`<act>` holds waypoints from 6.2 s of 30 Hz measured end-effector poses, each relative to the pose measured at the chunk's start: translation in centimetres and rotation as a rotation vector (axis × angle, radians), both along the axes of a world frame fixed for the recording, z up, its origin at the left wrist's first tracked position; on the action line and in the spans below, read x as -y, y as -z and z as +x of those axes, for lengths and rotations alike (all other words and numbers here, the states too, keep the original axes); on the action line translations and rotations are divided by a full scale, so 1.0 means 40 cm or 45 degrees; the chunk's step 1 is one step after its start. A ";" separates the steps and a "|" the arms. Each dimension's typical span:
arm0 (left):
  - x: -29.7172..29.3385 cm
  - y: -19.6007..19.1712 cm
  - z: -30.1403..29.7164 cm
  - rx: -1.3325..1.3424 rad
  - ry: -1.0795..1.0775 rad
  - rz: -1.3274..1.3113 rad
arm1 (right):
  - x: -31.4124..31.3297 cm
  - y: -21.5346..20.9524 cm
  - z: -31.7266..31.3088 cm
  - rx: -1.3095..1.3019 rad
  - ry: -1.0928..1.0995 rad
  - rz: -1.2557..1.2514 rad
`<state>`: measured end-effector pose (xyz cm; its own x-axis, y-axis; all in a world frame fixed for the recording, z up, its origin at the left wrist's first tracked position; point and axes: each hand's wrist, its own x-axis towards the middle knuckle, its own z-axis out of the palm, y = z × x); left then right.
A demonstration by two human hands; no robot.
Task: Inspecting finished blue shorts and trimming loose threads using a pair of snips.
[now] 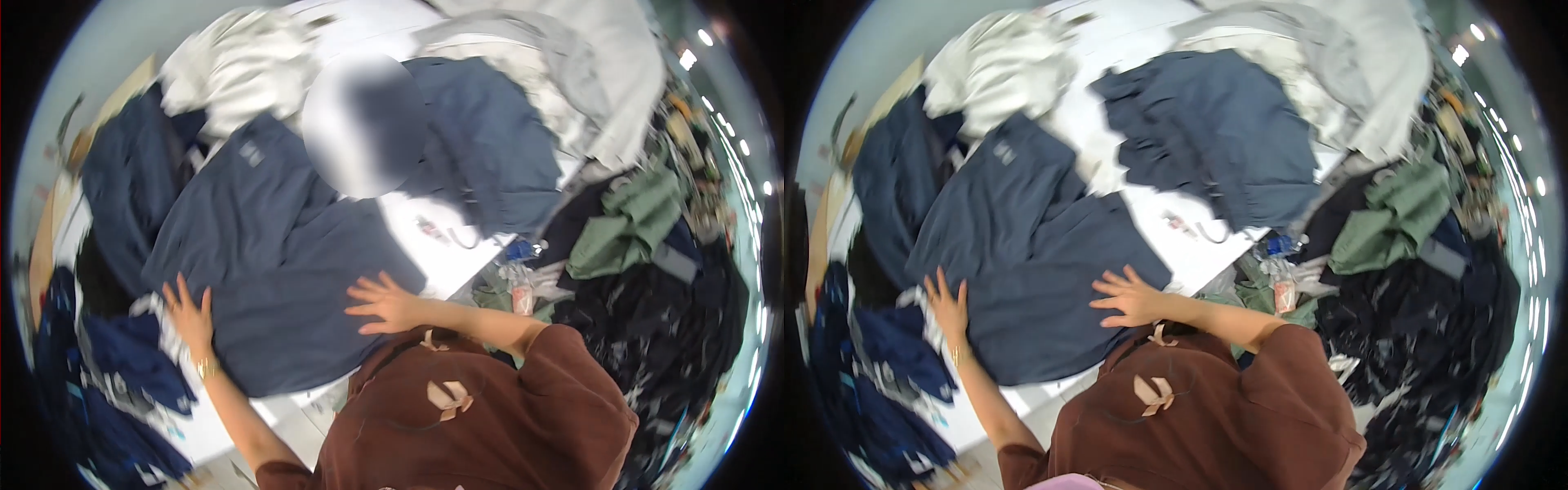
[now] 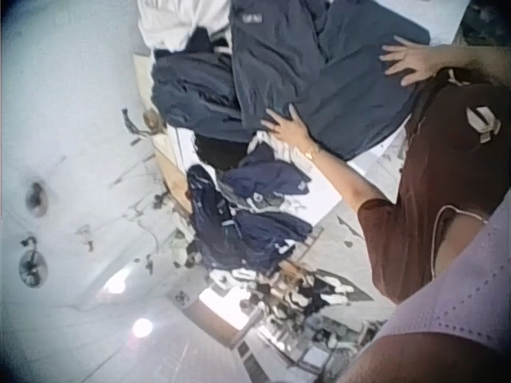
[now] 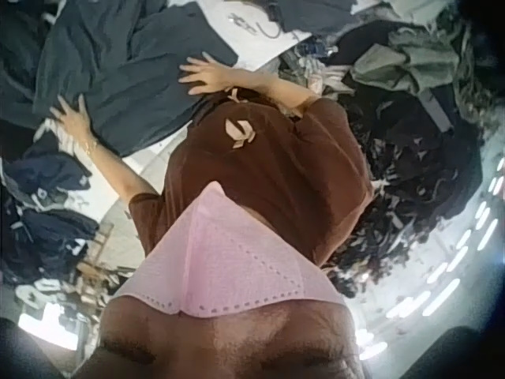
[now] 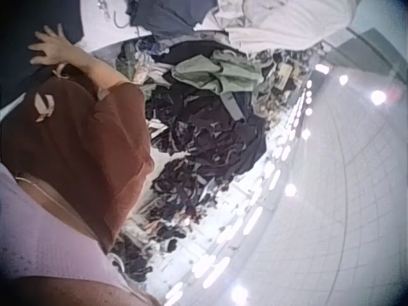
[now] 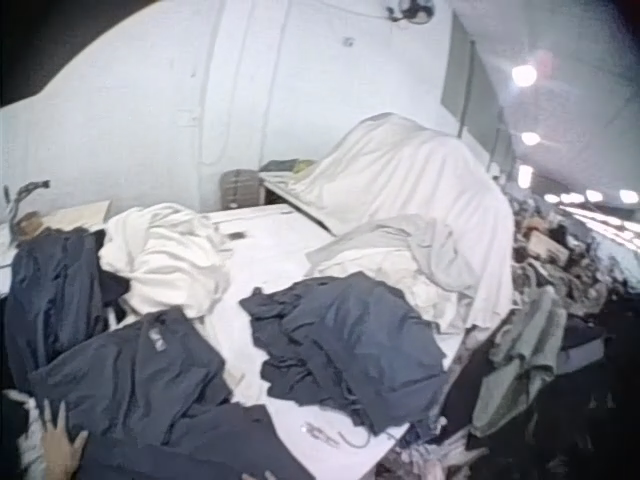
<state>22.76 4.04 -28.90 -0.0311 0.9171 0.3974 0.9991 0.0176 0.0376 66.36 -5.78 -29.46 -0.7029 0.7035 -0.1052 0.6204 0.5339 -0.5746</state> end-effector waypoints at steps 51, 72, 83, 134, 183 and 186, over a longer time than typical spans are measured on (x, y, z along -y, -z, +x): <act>0.273 -0.079 0.646 2.250 -0.289 0.364 | -0.325 -0.102 -0.048 -1.136 0.419 -1.269; 0.346 -0.186 0.662 0.861 -0.508 -0.002 | -0.366 0.006 0.085 -0.993 0.877 -0.682; 0.344 -0.127 0.720 0.848 -0.285 -0.108 | -0.120 -0.123 -0.025 -0.465 -0.123 0.675; 0.165 -0.214 0.588 0.634 0.164 -0.435 | -0.323 -0.319 -0.025 -1.236 -0.290 -1.353; -0.026 -0.519 0.388 0.697 0.108 0.403 | -0.403 -0.323 0.123 -0.431 0.048 0.252; -0.028 -0.685 0.345 0.705 0.001 0.369 | -0.538 -0.576 0.147 -0.486 0.106 0.332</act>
